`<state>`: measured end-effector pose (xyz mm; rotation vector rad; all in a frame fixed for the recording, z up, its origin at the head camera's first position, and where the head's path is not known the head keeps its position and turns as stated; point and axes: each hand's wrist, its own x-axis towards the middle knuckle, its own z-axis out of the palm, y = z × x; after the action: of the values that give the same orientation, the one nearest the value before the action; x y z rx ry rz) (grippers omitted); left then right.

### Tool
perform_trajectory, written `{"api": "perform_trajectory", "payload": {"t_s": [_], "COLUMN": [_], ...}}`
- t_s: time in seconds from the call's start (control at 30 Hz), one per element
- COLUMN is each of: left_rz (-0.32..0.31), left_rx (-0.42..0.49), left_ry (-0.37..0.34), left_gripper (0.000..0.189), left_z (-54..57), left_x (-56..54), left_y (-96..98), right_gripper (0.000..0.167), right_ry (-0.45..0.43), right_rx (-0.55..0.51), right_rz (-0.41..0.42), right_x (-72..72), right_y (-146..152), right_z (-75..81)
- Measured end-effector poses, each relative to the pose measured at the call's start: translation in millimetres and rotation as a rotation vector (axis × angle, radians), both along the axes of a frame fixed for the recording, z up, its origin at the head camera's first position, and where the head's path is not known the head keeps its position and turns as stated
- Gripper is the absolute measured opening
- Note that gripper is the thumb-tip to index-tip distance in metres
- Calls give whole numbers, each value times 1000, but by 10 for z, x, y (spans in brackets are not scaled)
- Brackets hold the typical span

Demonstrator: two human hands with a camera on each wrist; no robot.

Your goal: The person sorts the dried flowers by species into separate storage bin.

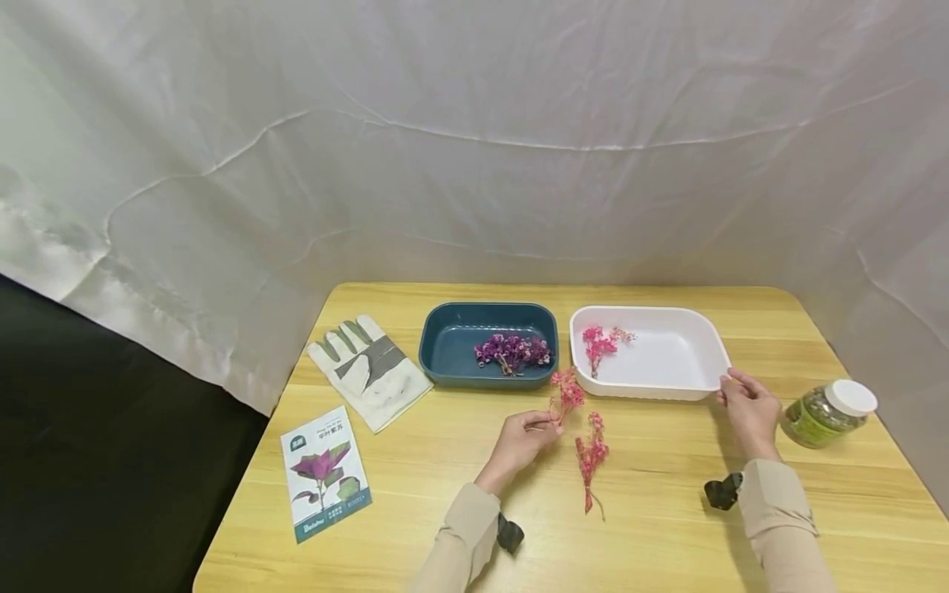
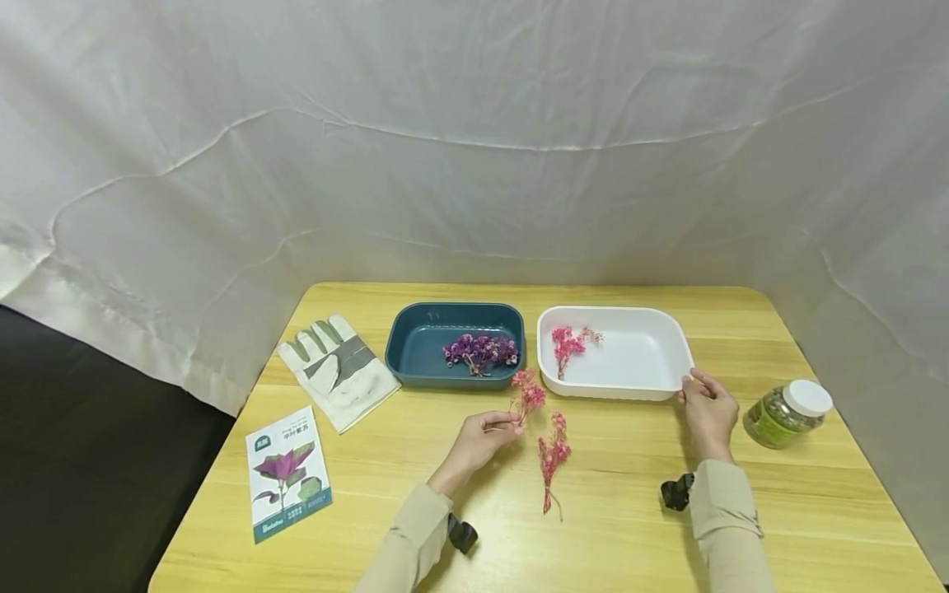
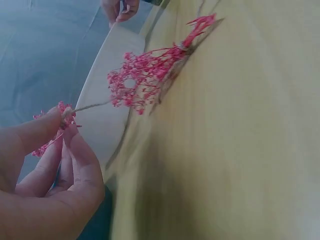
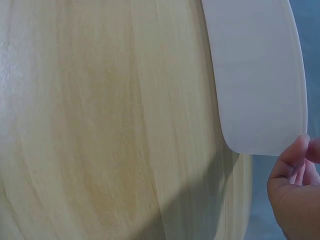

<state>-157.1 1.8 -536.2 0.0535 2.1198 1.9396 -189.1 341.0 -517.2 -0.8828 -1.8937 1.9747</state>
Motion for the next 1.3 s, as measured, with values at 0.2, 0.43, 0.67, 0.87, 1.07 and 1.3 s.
{"api": "perform_trajectory", "payload": {"t_s": [0.2, 0.43, 0.67, 0.87, 1.07, 1.3], "left_rz": [-8, 42, 114, 150, 172, 141], "left_rx": [0, 0, 4, -26, -45, -45], "left_ry": [-15, 4, -66, -62, -57, -41], "left_gripper": [27, 27, 30, 30, 29, 29], "left_z": [100, 205, 305, 339, 326, 327], "left_x": [-221, -531, -784, -878, -894, -838], "left_y": [164, 411, 629, 707, 726, 700], "right_gripper": [14, 12, 11, 10, 11, 11], "right_ry": [-12, -38, -45, -31, -26, -15], "right_rx": [2, -11, -4, 5, 4, -12], "right_rz": [10, 18, 25, 12, 10, 1], "right_x": [11, 16, 21, 23, 20, 22], "right_y": [5, 28, 13, -10, -14, -4], "right_z": [2, 2, 19, 31, 25, 10]}}
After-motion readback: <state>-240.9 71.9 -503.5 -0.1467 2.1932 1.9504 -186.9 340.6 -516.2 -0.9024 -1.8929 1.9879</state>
